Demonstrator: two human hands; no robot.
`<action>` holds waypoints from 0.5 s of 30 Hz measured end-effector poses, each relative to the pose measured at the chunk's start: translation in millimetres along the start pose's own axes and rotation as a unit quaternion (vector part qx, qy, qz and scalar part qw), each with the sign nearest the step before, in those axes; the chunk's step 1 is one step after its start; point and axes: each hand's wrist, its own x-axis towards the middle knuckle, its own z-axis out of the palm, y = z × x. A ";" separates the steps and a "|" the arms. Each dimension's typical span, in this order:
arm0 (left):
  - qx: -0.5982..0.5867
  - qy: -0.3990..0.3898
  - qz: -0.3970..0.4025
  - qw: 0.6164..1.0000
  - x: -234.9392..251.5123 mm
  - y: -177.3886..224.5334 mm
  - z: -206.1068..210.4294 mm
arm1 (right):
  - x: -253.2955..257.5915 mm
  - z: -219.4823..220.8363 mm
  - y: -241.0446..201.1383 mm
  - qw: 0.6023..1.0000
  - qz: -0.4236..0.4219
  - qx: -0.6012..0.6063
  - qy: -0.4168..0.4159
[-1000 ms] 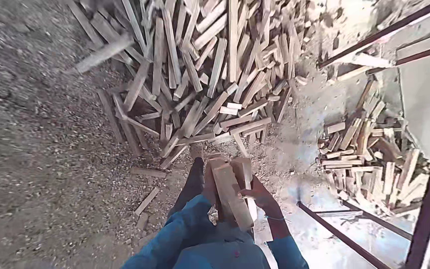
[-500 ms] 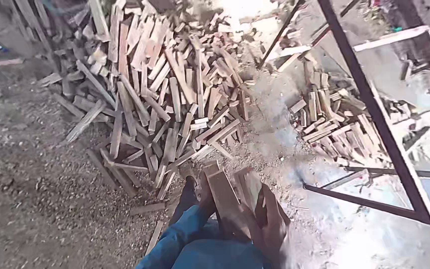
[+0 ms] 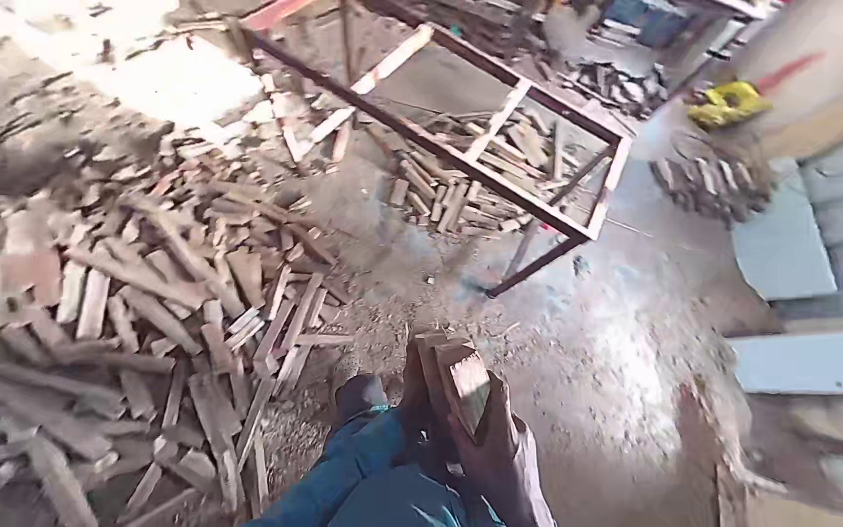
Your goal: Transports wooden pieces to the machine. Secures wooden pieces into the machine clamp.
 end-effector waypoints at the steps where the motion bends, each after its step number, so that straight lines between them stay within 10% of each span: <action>1: 0.013 -0.030 -0.016 0.999 -1.6 -12.6 15.2 | -0.4 -10.6 8.2 0.999 0.033 0.001 0.019; 9: 0.228 -0.223 -0.097 0.943 0.3 -109.4 112.2 | 1.1 -60.1 92.7 0.959 0.262 -0.005 0.108; 15: 0.326 -0.141 -0.100 0.930 50.2 -212.7 198.0 | 30.5 -93.2 180.1 0.936 0.325 -0.025 0.133</action>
